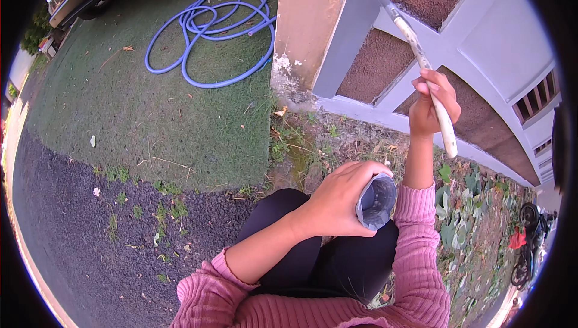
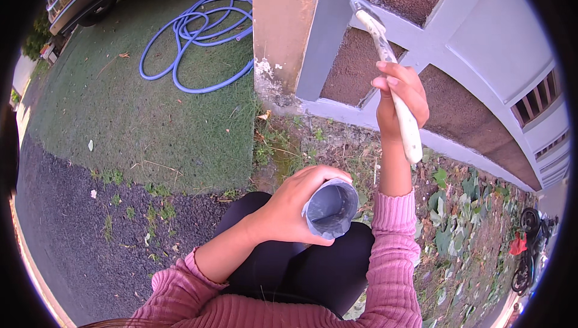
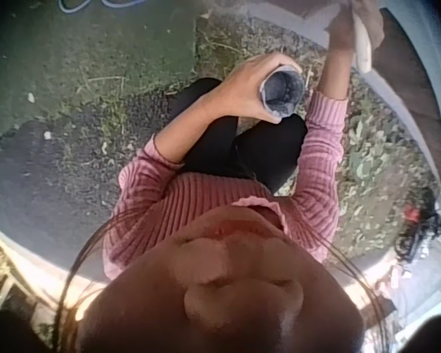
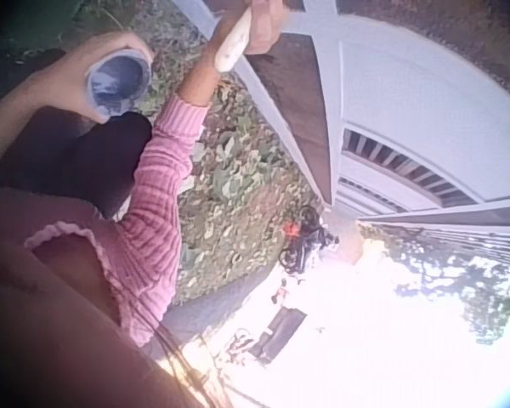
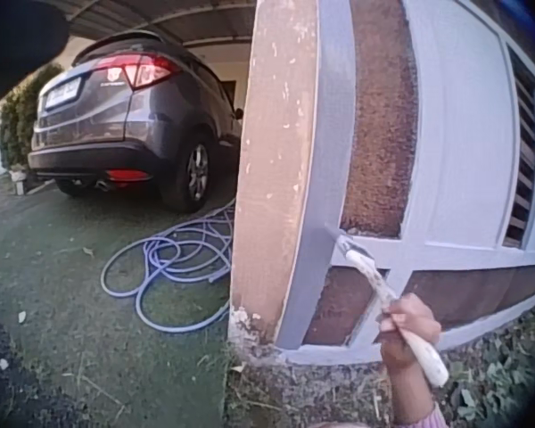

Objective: The person paints the exterior wall of a house using a paint brush and a cup of paint.

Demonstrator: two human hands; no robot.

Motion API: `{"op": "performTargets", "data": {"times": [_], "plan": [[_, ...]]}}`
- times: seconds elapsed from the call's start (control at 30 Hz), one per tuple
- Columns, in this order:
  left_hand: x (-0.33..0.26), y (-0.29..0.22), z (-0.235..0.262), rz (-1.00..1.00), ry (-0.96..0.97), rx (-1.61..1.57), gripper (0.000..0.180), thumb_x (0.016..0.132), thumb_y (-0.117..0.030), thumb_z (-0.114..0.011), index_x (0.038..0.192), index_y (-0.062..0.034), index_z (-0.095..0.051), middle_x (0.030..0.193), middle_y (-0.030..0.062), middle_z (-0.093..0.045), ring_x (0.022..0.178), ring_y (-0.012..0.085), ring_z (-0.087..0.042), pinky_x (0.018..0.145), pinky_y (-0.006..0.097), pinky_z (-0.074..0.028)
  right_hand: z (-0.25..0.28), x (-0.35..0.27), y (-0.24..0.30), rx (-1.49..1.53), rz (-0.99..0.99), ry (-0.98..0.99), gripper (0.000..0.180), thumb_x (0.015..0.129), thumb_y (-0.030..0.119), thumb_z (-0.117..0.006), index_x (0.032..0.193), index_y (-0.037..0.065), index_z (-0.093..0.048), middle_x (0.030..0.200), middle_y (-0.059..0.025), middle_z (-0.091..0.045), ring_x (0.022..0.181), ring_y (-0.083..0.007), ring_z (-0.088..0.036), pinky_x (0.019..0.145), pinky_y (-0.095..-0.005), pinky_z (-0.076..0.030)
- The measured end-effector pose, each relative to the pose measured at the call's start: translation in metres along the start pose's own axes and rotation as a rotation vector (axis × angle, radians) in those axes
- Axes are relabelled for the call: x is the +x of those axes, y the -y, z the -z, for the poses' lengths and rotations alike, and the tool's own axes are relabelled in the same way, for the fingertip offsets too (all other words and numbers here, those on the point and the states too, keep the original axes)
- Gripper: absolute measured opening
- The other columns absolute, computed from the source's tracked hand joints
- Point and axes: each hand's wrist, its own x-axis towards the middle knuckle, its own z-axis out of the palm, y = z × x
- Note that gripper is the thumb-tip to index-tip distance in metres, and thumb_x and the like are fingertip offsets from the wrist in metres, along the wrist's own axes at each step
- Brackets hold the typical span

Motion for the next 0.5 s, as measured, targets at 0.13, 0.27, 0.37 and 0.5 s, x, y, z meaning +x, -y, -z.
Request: {"op": "performTargets", "data": {"times": [0.13, 0.27, 0.37, 0.5], "plan": [[-0.001, -0.001, 0.0, -0.013, 0.005, 0.018, 0.076, 0.048, -0.021, -0.08, 0.116, -0.0082, -0.047, 0.114, 0.0103, -0.055, 0.108, 0.0292, -0.053, 0.093, 0.04, -0.038, -0.012, 0.016, -0.001, -0.044, 0.197, 0.058, 0.034, 0.07, -0.004, -0.071, 0.095, 0.005, -0.05, 0.082, -0.0168, -0.065, 0.06, -0.0215, -0.059, 0.052, -0.0284, -0.047], [-0.002, -0.002, -0.002, -0.021, 0.002, -0.001, 0.077, 0.048, -0.022, -0.081, 0.116, -0.0081, -0.046, 0.114, 0.0104, -0.055, 0.107, 0.0294, -0.054, 0.093, 0.04, -0.038, -0.018, -0.011, -0.01, -0.051, 0.207, 0.164, 0.037, 0.062, -0.002, -0.075, 0.092, 0.005, -0.054, 0.083, -0.0133, -0.065, 0.058, -0.0205, -0.057, 0.048, -0.0264, -0.044], [-0.002, -0.004, -0.002, -0.027, 0.011, -0.006, 0.077, 0.048, -0.022, -0.081, 0.115, -0.0077, -0.046, 0.113, 0.0105, -0.055, 0.107, 0.0294, -0.054, 0.093, 0.04, -0.038, -0.017, -0.03, -0.008, -0.108, 0.221, 0.272, 0.035, 0.06, 0.0, -0.076, 0.088, 0.006, -0.055, 0.086, -0.0088, -0.065, 0.056, -0.0194, -0.055, 0.045, -0.0255, -0.042], [-0.003, -0.007, -0.001, -0.039, 0.002, 0.016, 0.076, 0.048, -0.022, -0.08, 0.115, -0.0073, -0.046, 0.112, 0.0102, -0.055, 0.106, 0.0293, -0.054, 0.092, 0.04, -0.039, -0.02, -0.053, 0.005, -0.111, 0.168, 0.406, 0.032, 0.061, 0.006, -0.075, 0.085, 0.007, -0.055, 0.087, -0.0066, -0.065, 0.056, -0.0198, -0.053, 0.045, -0.0271, -0.041]]}}
